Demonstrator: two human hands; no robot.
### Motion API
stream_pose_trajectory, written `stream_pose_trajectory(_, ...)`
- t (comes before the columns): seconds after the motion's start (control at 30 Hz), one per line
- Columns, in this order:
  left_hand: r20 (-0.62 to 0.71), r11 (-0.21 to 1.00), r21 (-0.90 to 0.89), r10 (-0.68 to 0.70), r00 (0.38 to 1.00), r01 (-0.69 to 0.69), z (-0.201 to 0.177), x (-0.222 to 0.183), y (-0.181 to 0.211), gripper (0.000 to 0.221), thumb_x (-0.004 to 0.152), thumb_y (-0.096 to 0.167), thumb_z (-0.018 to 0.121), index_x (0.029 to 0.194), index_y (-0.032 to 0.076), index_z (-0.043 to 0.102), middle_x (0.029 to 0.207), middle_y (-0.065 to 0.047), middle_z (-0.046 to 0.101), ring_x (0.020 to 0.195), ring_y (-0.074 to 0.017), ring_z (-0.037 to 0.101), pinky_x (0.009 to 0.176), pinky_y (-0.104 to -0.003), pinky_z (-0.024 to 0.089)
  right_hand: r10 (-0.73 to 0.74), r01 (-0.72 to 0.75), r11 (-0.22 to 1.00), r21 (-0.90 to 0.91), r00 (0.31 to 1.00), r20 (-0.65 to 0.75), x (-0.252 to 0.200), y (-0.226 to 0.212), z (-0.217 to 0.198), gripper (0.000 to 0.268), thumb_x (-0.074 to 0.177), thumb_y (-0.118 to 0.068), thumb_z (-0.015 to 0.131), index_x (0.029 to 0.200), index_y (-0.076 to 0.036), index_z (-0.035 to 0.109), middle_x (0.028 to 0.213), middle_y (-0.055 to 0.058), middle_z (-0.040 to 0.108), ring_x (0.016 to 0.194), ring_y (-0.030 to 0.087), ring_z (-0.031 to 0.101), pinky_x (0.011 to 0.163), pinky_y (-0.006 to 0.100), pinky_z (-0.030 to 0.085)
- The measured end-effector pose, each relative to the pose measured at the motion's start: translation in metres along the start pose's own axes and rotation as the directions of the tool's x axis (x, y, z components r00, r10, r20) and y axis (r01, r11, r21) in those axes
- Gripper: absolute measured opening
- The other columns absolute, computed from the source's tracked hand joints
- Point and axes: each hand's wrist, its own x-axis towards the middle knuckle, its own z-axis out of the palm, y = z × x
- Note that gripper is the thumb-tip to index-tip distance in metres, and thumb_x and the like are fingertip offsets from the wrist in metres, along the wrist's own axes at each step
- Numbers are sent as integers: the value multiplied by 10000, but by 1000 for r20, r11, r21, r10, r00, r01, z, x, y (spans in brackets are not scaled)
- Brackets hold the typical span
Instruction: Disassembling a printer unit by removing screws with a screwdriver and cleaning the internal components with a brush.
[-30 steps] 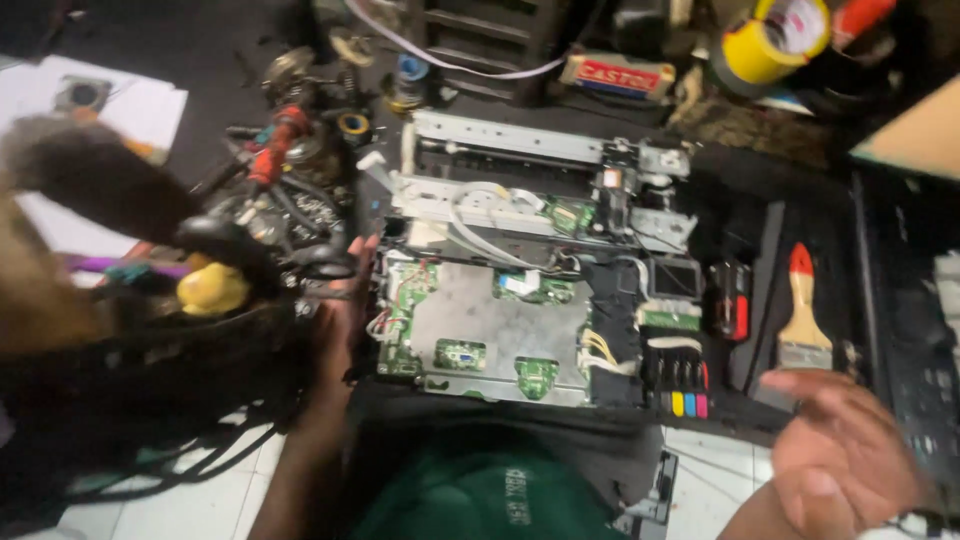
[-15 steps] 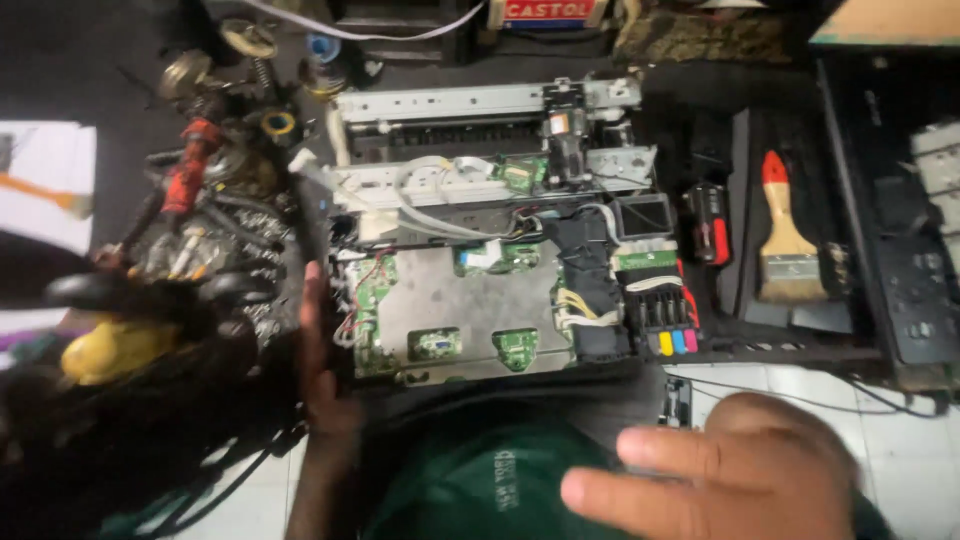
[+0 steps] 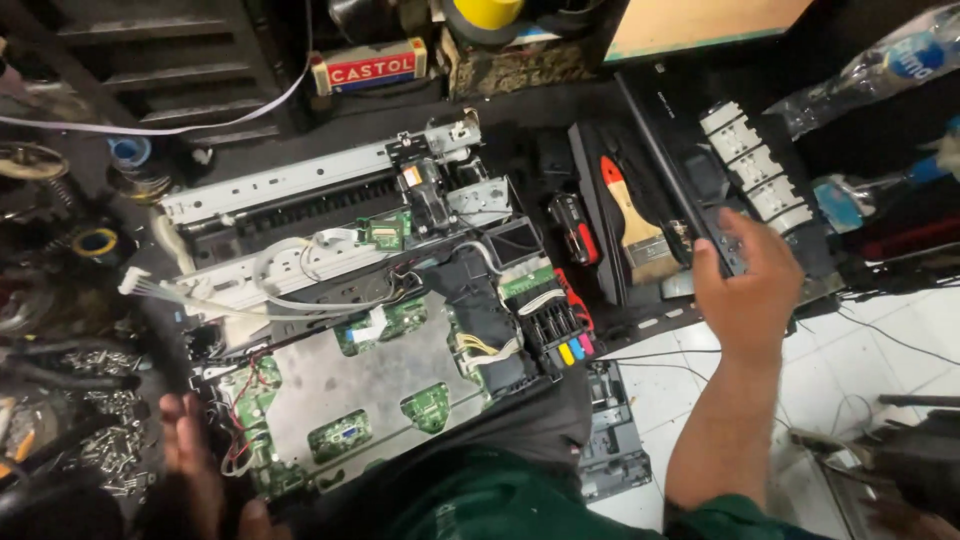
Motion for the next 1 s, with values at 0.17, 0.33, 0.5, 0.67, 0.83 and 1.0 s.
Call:
stream_pose_trajectory(0.17,177,983,148,84,981,-111,-8,-37,-98,953,856,460,409,1574,-114,159,1691,-356,100,1614,-454,85,1315,-560,51,633,-632,774,-39,769,96,26,-16,-18,917,1102,-171,750,1614,-86,-5,1722,244,102,1558,502,72,1207,703,209)
stream_pose_trajectory(0.33,104,999,25,-40,994,38,-10,8,-1,862,856,247,407,1607,-80,141,1722,-305,64,1638,-410,65,1330,-549,130,539,-544,839,-19,827,159,36,-19,-13,942,1090,-150,767,1628,-83,-4,1716,235,33,1576,443,23,1222,706,233)
stream_pose_trajectory(0.5,-152,998,-50,14,988,-22,11,14,-2,718,1009,335,324,1604,-58,247,1710,-370,161,1602,-497,278,1332,-599,276,541,-560,822,-102,712,447,57,-69,-8,877,934,-202,698,1636,-89,185,1704,180,72,1557,378,42,1207,659,138)
stream_pose_trajectory(0.67,-184,986,-147,56,981,-84,18,16,-9,759,971,338,360,1600,-69,237,1710,-308,198,1635,-429,220,1373,-581,245,307,-357,932,58,867,392,28,-58,21,782,903,-226,736,1569,-32,376,1681,188,198,1546,404,88,1204,663,152)
stream_pose_trajectory(0.83,-177,984,-176,-6,984,-25,19,9,-16,789,964,389,380,1577,-91,253,1695,-325,219,1596,-458,280,1350,-567,233,24,-75,962,263,981,192,-6,-60,51,462,903,-29,746,1335,81,627,1349,237,605,1236,345,562,1052,479,480)
stream_pose_trajectory(1.0,-198,972,-217,41,979,-85,22,7,-23,779,921,303,389,1570,-103,247,1684,-339,220,1607,-466,257,1369,-580,234,48,-87,987,133,960,276,-3,-62,59,422,907,-176,782,1271,23,705,1214,140,729,1030,262,689,891,404,572)
